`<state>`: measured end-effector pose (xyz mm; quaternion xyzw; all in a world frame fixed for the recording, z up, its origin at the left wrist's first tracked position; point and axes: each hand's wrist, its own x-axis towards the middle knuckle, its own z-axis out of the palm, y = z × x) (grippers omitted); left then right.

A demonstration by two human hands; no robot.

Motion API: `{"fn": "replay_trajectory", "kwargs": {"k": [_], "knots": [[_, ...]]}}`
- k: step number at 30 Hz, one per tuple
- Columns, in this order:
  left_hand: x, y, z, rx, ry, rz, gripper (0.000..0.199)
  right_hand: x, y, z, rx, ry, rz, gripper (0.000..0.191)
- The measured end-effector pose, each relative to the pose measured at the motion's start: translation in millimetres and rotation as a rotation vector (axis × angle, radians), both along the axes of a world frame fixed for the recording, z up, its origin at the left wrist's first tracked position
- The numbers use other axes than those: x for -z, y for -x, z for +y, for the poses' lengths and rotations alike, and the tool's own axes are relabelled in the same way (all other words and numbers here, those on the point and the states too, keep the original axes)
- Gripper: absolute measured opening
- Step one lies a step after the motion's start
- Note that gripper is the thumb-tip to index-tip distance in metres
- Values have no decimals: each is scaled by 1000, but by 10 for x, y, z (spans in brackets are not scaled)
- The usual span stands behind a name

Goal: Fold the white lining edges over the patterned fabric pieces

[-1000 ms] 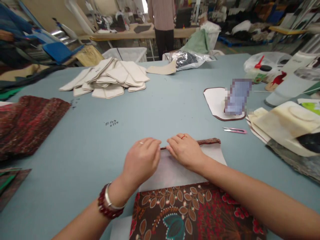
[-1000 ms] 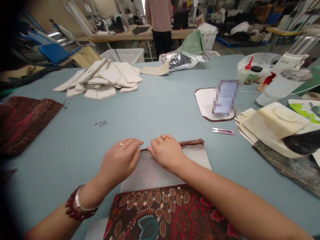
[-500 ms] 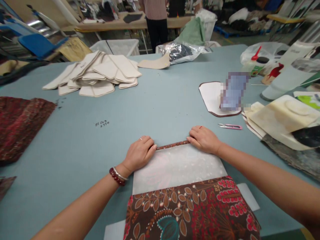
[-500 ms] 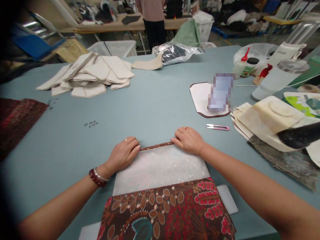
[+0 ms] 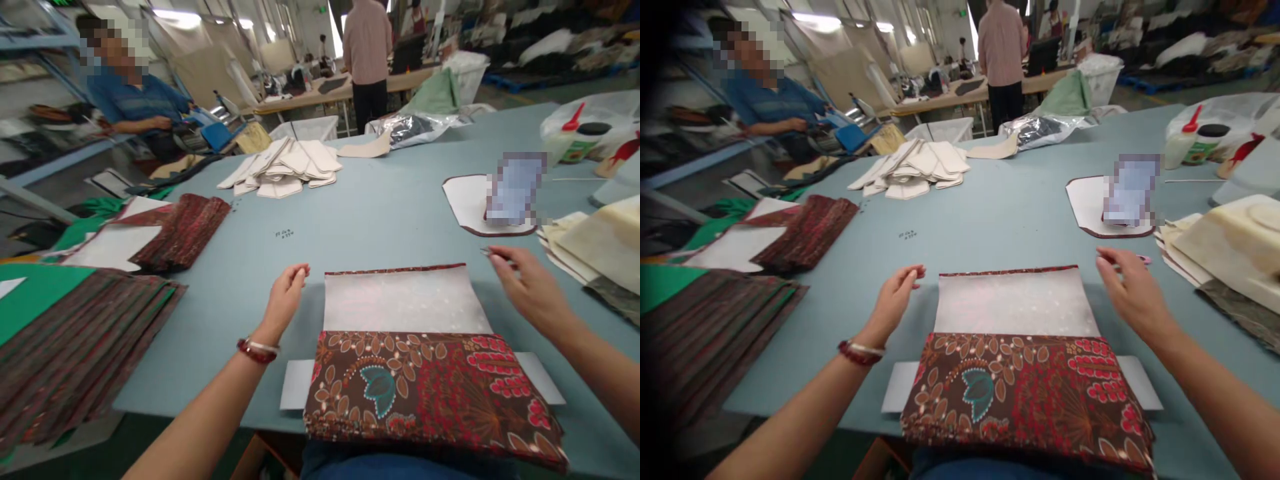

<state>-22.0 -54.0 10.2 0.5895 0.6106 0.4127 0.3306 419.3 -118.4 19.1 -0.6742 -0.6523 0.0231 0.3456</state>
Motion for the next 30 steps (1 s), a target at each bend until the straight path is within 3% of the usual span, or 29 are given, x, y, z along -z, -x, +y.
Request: {"fn": "replay_trajectory", "kwargs": {"k": [3,5,8,10,14,19,23,27,30], "knots": [[-158,221,-831,7,64,67,36,125,-340,-790,116,173,37,46],[-160,242,-1359,32,143,86,33,237,-378,-1332,221,208,23,46],[-81,131,-1902,19,142,146,32,307,-113,-1902,218,276,33,41],[-36,18,-2070,-16,144,139,37,300,137,-2042,168,343,33,40],[-20,-160,-2102,-33,278,-47,51,293,373,-2004,139,349,39,44],[-93,-177,-2001,-54,376,-303,63,314,297,-1983,44,283,91,42],[-242,-175,-1913,-40,465,-369,75,307,289,-1978,12,213,123,35],[-427,-199,-1781,68,576,-486,67,161,297,-1921,-24,197,280,31],[-533,-232,-1628,106,668,-615,56,-18,288,-1793,-25,356,574,34]]}}
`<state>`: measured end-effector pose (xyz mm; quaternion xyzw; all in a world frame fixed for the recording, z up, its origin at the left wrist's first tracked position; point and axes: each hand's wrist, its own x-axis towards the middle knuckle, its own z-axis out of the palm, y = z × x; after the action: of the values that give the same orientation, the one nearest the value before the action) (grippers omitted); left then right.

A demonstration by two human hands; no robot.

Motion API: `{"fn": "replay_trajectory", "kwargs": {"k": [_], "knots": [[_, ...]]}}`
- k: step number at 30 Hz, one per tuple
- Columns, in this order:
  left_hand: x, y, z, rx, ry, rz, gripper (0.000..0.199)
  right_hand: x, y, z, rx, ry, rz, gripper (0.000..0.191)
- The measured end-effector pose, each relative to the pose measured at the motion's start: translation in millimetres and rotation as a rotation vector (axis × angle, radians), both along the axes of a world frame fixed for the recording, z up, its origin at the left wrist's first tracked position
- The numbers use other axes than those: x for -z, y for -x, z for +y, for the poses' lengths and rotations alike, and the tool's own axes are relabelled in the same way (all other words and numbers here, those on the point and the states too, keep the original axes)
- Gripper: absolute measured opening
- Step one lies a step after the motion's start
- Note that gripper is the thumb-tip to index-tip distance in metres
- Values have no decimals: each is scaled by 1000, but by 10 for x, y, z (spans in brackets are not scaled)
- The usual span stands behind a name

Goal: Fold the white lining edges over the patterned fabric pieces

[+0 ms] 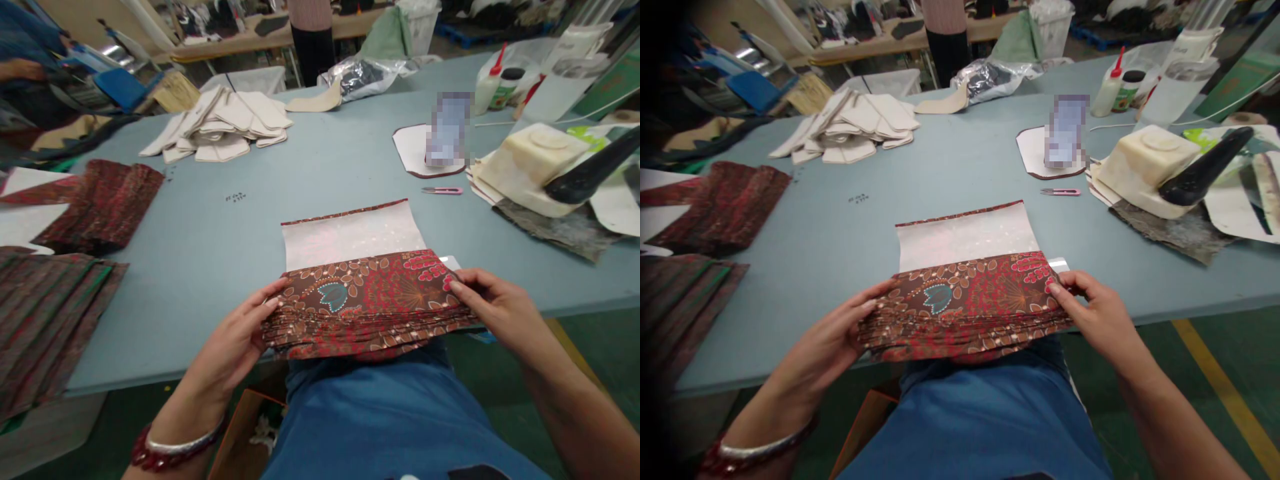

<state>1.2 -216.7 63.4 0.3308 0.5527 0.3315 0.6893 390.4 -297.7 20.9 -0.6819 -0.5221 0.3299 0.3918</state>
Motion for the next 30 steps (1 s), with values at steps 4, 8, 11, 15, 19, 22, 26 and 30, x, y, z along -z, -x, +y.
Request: {"fn": "replay_trajectory", "kwargs": {"k": [4,8,11,15,19,22,26,30], "knots": [[-22,-101,289,-100,-32,-125,50,-179,37,348,6,71,514,34],[88,-134,520,-226,-156,-125,59,-175,51,688,43,-87,628,40],[182,-41,556,-287,-308,29,61,-81,-15,768,83,-102,317,43],[201,-15,505,-33,-501,337,43,-7,14,768,-36,-48,-19,40],[238,-313,663,514,-829,534,30,3,325,995,-339,-145,-188,32],[401,-515,960,718,-1084,697,32,81,484,1328,-571,-226,-340,33],[705,-407,1252,710,-1196,982,35,318,236,1654,-527,-168,-538,36],[923,-41,1226,581,-1223,1143,39,554,-190,1630,-346,-128,-580,41]]}}
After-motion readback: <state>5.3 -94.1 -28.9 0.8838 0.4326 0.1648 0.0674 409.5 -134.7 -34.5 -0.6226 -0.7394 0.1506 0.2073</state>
